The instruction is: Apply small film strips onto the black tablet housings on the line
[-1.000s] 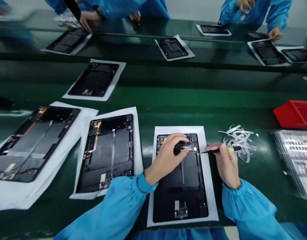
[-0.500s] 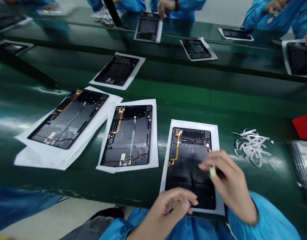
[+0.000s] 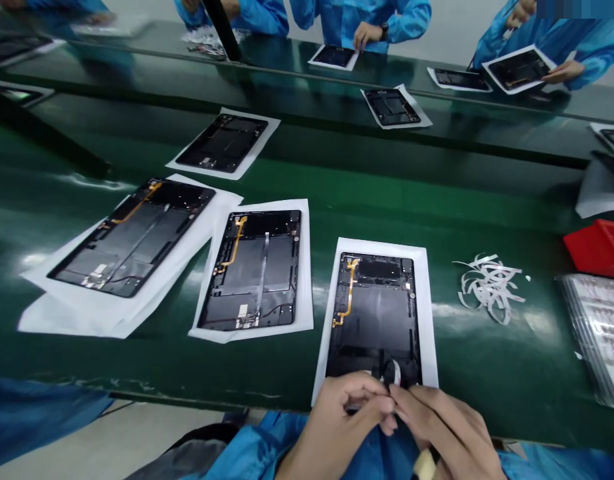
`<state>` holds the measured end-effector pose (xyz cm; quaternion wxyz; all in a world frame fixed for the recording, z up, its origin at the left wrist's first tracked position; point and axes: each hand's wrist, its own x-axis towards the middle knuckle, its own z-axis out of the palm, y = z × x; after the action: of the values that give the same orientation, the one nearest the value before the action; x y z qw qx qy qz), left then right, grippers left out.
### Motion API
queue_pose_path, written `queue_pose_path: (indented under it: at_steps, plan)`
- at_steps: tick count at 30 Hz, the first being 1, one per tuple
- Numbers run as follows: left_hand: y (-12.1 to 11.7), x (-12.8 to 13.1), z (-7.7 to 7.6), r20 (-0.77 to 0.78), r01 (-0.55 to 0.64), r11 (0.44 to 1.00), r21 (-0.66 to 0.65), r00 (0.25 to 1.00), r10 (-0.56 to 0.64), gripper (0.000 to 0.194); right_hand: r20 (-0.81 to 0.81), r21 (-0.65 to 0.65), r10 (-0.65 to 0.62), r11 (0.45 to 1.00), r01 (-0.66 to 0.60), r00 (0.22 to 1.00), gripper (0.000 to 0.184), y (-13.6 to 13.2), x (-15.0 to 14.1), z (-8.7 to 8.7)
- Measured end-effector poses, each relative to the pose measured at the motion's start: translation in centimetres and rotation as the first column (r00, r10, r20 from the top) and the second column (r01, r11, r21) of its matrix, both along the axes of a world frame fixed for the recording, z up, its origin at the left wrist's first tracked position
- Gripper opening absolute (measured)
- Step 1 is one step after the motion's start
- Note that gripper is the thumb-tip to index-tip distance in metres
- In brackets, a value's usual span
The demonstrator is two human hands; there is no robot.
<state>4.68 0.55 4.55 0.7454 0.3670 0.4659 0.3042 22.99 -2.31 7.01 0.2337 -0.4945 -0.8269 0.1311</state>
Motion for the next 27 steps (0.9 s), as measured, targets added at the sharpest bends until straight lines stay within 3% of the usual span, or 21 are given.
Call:
queue_pose_path:
  at_steps: [3,8,10,13,15,16,19,23,27]
  plan:
    - [0.2,-0.2,0.6,-0.074,0.054,0.984,0.17,0.996,-0.042,0.031,0.03,-0.02,0.073,0.997,-0.073,0.997,0.043,0.2,0.5,0.0]
    - [0.3,-0.2,0.7,-0.268,0.145,0.889,0.434,0.963,-0.026,0.02,0.141,0.058,-0.004,0.998,-0.004,0.99,0.042,-0.2,0.5,0.0]
    - [0.1,-0.1,0.4,-0.313,0.177,0.812,0.556,0.95,0.007,0.022,0.227,0.087,0.013,0.996,-0.034,0.974,0.042,-0.3,0.4,0.0]
    - [-0.1,-0.2,0.0,-0.426,0.282,0.644,0.711,0.902,0.075,0.026,0.383,0.125,0.082,0.982,-0.14,0.92,0.044,-0.1,0.2,-0.2]
    - [-0.3,-0.2,0.1,-0.532,0.391,0.563,0.728,0.84,0.104,0.029,0.47,0.141,0.119,0.968,-0.208,0.874,0.044,0.3,0.1,-0.2]
    - [-0.3,-0.2,0.3,-0.577,0.437,0.548,0.713,0.81,0.106,0.029,0.503,0.146,0.129,0.962,-0.231,0.855,0.044,0.5,0.0,-0.3]
    - [-0.4,-0.1,0.8,-0.652,0.508,0.558,0.656,0.754,0.081,0.029,0.539,0.151,0.165,0.946,-0.288,0.826,0.044,0.9,-0.1,-0.1]
    - [-0.3,-0.5,1.2,-0.662,0.502,0.601,0.622,0.747,0.062,0.027,0.472,0.16,0.231,0.927,-0.34,0.851,0.041,1.4,0.2,0.5]
    - [-1.0,-3.9,1.8,-0.66,0.514,0.669,0.536,0.749,-0.046,0.019,0.272,0.096,0.246,0.955,-0.281,0.93,0.039,2.7,1.1,0.5]
